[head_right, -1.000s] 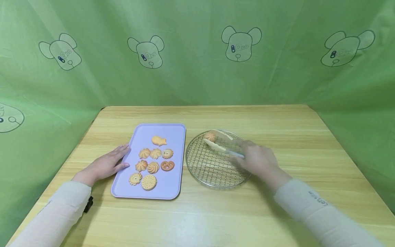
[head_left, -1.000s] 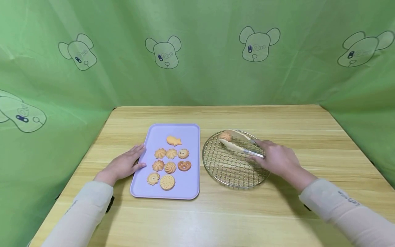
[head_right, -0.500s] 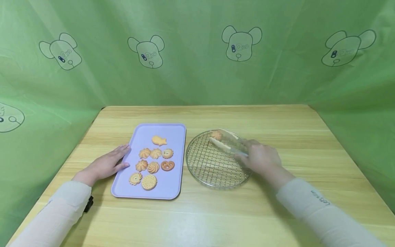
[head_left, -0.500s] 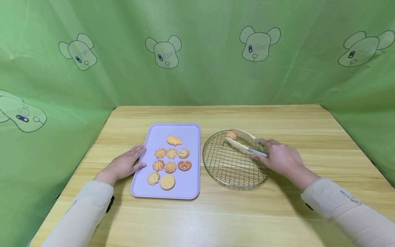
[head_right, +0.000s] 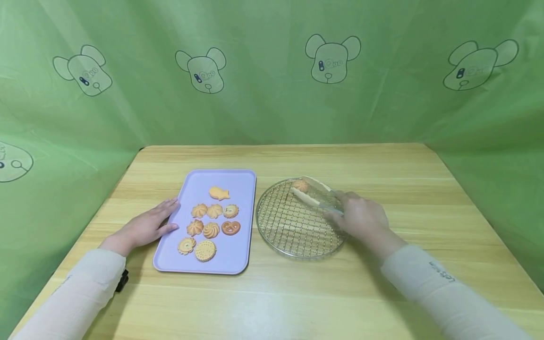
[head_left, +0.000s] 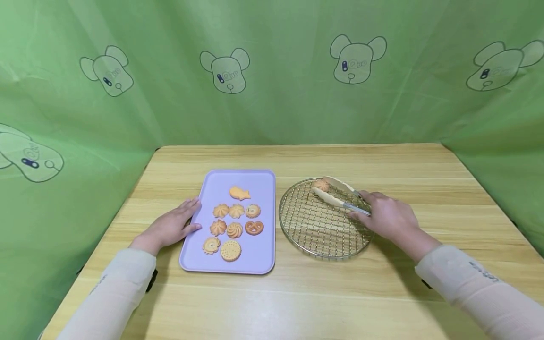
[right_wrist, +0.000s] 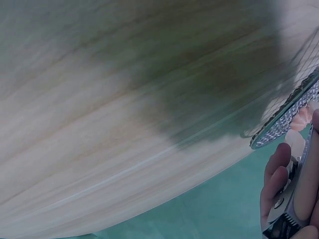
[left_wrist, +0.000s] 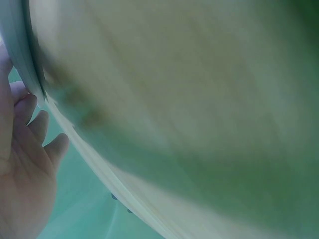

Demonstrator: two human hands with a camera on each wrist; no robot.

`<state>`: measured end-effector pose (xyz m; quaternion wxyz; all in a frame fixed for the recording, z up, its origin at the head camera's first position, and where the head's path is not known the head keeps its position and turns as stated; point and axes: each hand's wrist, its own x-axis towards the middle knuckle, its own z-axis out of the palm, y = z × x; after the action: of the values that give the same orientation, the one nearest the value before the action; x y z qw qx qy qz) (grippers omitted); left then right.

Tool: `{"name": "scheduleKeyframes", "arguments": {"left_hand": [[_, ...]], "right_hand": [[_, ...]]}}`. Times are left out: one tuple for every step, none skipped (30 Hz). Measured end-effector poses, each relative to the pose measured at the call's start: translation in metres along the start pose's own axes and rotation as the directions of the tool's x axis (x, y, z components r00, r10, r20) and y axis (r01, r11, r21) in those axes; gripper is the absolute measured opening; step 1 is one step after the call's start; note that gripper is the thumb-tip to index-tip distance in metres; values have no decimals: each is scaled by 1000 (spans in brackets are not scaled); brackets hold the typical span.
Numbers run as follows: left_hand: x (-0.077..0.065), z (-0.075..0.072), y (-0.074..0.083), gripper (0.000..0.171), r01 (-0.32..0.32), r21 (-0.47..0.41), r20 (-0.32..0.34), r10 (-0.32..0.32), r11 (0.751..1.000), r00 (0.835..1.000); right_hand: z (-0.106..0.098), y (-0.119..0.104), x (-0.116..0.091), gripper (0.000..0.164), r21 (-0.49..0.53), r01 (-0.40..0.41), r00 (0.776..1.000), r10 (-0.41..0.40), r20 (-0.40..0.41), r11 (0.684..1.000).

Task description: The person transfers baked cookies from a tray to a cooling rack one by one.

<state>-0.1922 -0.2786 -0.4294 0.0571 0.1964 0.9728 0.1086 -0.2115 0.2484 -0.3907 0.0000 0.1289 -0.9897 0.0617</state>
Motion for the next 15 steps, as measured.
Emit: {"name": "scheduleKeyframes", "arguments": {"left_hand": [[0,0,0,67,0,-1,0,0,1000,1000],[0,0,0,67,0,-2,0,0,1000,1000],[0,0,0,67,0,-2,-1,0,1000,1000],[0,0,0,67,-1,-3,-1,1,1000,1000],[0,0,0,68,-1,-3,-1,1,1000,1000],[0,0,0,68,-1,-2,-1,1,1000,1000],[0,0,0,68,-1,-2,-1,1,1000,1000],[0,0,0,68,-2,0,-1,2,1000,1000],[0,0,-1,68,-2,0,-1,2,1000,1000],[0,0,-1,68,-3,1,-1,3,1000,1000],[0,0,-1,68,-3,0,-1,3,1000,1000],[0,0,-1,68,-3,0,0,3,1000,1000],[0,0,-1,68,-3,-1,1,3,1000,1000],[0,0,-1,68,-4,-2,1,4,1000,1000],[0,1,-1,68,-5,-3,1,5,1000,1000]], "right_hand": [[0,0,0,80,0,-1,1000,1,0,1000],[0,0,0,80,0,-2,1000,2,1,1000],[0,0,0,80,1,-3,1000,3,0,1000],[0,0,0,80,2,-4,1000,4,-1,1000],[0,0,0,80,3,-5,1000,5,-1,1000],[-1,0,0,80,5,-6,1000,6,-1,1000],[-1,0,0,81,6,-8,1000,8,-1,1000],[-1,0,0,81,7,-10,1000,10,0,1000],[-1,0,0,81,9,-13,1000,13,3,1000],[-1,0,0,82,10,-16,1000,16,6,1000],[-1,0,0,83,10,-17,1000,17,5,1000],[-1,0,0,84,10,-19,1000,19,3,1000],[-1,0,0,85,11,-20,1000,20,0,1000],[-1,0,0,87,13,-22,1000,22,-1,1000],[0,0,0,88,15,-24,1000,24,-3,1000]]}}
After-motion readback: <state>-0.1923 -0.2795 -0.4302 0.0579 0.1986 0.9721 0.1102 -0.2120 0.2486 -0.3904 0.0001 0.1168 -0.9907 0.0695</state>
